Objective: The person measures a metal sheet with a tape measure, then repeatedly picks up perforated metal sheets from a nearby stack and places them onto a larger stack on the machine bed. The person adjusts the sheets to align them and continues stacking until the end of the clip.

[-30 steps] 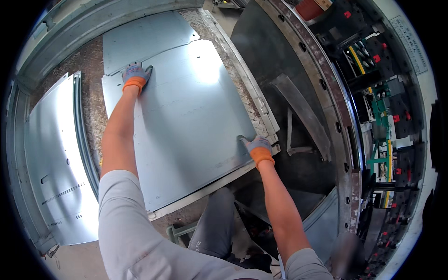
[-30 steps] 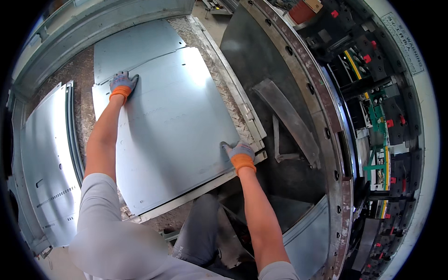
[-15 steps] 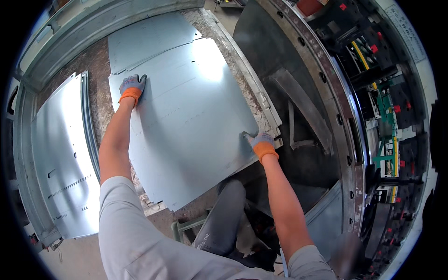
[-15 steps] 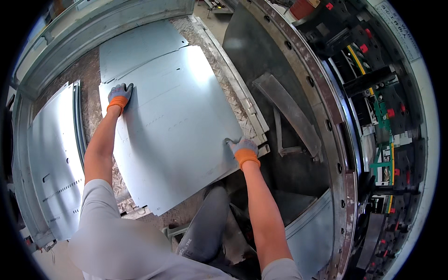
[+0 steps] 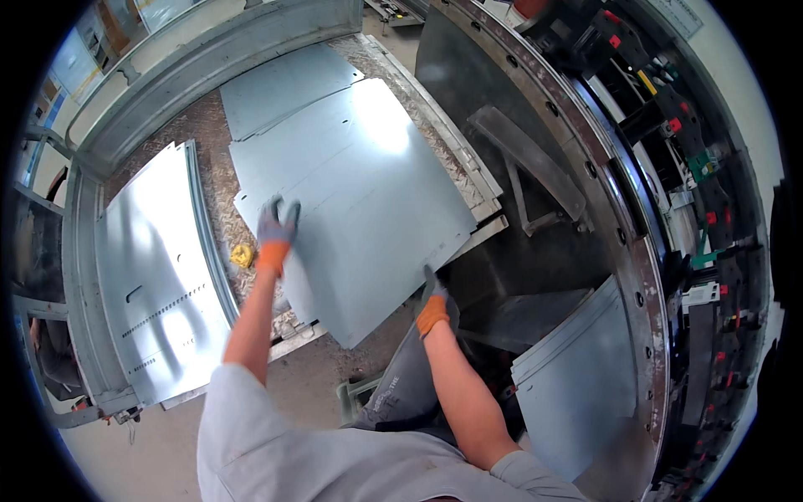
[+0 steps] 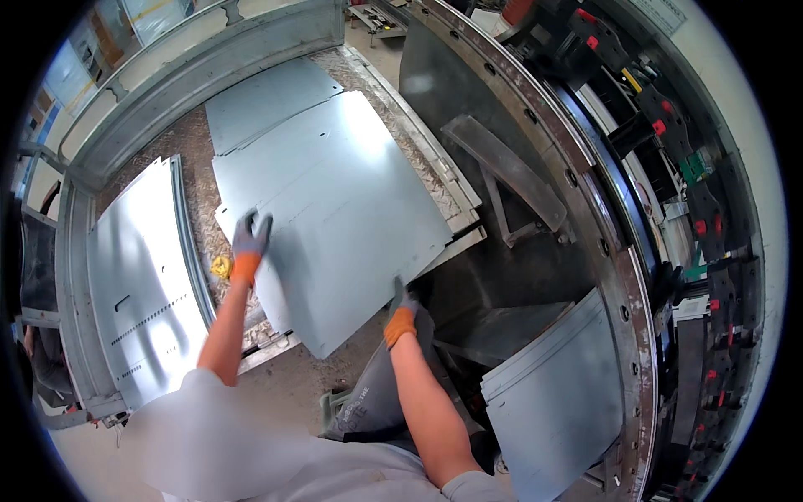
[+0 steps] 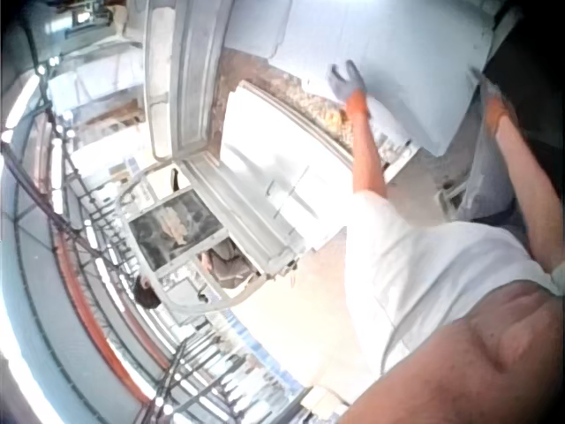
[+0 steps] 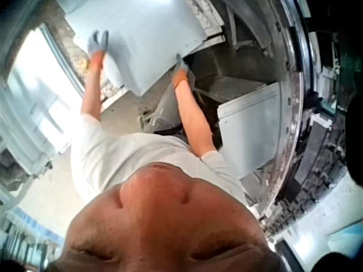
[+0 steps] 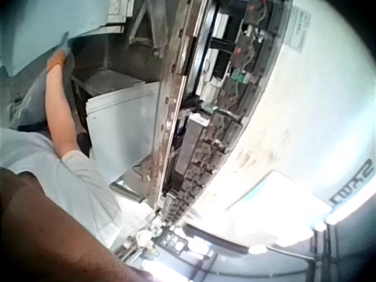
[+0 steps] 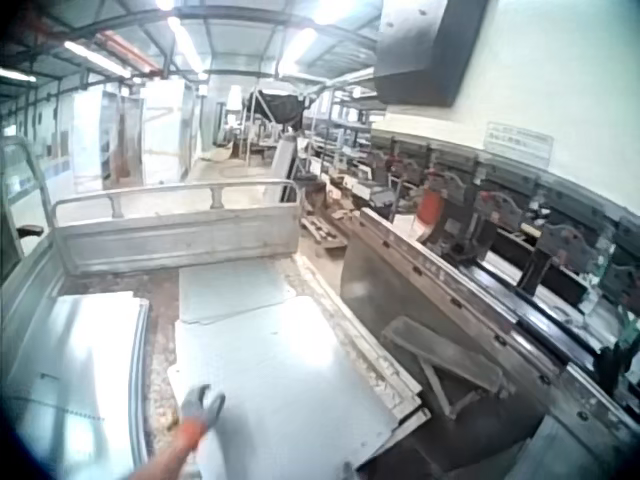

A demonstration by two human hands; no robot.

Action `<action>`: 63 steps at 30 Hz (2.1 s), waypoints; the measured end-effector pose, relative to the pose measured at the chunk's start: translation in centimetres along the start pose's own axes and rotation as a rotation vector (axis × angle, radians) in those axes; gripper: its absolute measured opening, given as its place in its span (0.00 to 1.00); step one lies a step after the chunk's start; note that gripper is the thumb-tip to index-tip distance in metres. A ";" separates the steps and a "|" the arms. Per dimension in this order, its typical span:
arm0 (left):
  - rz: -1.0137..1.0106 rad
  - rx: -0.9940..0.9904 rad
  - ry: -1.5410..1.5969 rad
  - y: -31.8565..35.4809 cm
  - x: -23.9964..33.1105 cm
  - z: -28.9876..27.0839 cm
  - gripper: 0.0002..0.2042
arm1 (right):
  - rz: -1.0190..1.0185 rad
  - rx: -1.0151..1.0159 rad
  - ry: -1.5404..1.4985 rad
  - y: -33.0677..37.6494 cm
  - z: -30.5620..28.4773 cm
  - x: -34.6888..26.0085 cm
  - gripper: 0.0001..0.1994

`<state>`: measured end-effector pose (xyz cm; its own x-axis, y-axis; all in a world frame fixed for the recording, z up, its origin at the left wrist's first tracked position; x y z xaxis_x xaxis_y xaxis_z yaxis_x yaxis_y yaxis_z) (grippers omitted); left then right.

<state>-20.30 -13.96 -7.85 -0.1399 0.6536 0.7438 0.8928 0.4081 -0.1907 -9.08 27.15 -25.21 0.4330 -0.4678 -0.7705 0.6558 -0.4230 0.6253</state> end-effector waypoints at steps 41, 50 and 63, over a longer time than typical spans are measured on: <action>0.135 -0.259 0.473 22.3 29.2 -13.2 0.17 | -1.384 -0.396 0.538 34.1 1.4 -23.7 0.24; -0.029 -0.430 1.229 16.4 31.5 0.4 0.19 | -1.263 -0.125 0.524 25.2 -1.1 -30.7 0.10; -1.099 -0.924 1.712 14.3 7.3 18.7 0.33 | -1.349 -0.177 0.607 24.1 4.2 -41.5 0.11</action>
<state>-16.52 8.59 -17.15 -0.6383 -0.7639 0.0949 0.7143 -0.5418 0.4430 -13.81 33.12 22.39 -0.3902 0.5951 -0.7026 0.8076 -0.1454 -0.5716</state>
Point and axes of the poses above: each hand's wrist, its own y-axis away from the middle knuckle, its own z-axis out of the palm, x = y × z, the point moved 4 cm from there along -y, towards the middle knuckle, and after that the axes turned 4 degrees about y, right-handed, at the moved point
